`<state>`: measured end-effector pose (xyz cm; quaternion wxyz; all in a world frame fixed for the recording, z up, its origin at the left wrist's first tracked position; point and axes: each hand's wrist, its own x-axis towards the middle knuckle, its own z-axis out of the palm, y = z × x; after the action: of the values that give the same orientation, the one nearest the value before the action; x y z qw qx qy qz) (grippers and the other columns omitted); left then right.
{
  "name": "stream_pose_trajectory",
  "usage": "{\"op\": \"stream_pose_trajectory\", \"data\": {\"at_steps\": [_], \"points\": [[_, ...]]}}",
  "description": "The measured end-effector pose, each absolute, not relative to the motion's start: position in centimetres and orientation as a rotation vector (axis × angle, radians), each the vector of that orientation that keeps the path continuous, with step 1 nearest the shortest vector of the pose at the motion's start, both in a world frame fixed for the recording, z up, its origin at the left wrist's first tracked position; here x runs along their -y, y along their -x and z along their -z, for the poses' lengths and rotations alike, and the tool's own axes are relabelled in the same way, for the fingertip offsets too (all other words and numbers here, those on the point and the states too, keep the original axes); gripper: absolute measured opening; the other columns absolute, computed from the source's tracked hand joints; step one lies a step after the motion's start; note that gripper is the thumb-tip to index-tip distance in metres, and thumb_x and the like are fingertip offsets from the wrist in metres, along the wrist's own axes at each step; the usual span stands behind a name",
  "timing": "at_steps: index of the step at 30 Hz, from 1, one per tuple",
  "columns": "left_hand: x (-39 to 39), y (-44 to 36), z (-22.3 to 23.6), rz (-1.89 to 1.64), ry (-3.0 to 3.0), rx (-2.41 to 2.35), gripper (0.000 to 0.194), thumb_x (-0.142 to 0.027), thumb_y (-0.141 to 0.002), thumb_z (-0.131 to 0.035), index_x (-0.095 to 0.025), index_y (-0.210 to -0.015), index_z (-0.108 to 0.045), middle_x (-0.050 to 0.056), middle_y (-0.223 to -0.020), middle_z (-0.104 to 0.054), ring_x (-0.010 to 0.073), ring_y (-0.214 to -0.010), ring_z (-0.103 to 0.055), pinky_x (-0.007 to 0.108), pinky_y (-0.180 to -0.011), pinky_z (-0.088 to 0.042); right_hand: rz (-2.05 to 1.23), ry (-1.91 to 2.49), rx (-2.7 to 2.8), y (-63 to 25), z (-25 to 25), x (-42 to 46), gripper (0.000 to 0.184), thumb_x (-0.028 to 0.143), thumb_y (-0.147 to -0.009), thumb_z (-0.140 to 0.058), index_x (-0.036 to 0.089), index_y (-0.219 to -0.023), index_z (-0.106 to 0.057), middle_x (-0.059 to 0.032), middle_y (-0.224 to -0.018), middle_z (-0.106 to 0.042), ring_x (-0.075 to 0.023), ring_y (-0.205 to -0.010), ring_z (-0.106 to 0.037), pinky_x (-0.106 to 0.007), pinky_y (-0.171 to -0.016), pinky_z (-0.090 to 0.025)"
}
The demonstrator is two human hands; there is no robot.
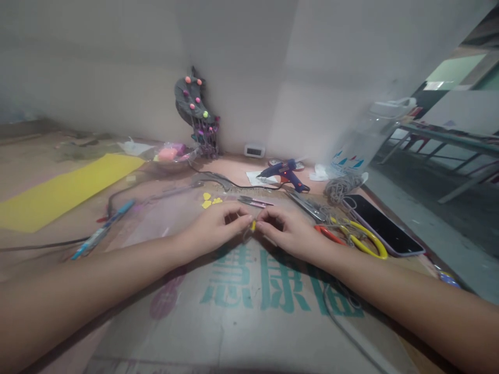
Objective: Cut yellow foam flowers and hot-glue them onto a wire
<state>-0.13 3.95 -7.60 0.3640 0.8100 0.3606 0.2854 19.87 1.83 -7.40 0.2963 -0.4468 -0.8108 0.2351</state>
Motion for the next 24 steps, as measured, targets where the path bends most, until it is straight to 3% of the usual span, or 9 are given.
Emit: {"op": "stream_pose_trajectory", "data": {"at_steps": [10,24], "points": [[-3.98,-0.04,7.59,-0.663,-2.152,-0.958,0.029,-0.039,-0.091,-0.049,-0.017,-0.084,-0.066,0.001,-0.081,-0.067,0.0156,-0.076,-0.059,0.025,-0.066,-0.042,-0.569,1.189,2.123,-19.97,7.37,-1.87,0.015,0.024,-0.088,-0.055,0.017,-0.077,-0.061,-0.0003,-0.072,-0.062,-0.0134,-0.068,-0.055,-0.024,-0.064,-0.041],[-4.19,-0.06,7.83,-0.701,-2.175,-0.953,0.026,-0.034,-0.090,-0.048,-0.017,-0.078,-0.063,0.000,-0.076,-0.064,0.0143,-0.072,-0.057,0.024,-0.065,-0.042,-0.521,1.194,2.135,-20.09,7.80,-1.95,0.014,0.025,-0.088,-0.057,0.017,-0.079,-0.064,-0.0013,-0.073,-0.064,-0.0144,-0.069,-0.056,-0.025,-0.063,-0.041]]}}
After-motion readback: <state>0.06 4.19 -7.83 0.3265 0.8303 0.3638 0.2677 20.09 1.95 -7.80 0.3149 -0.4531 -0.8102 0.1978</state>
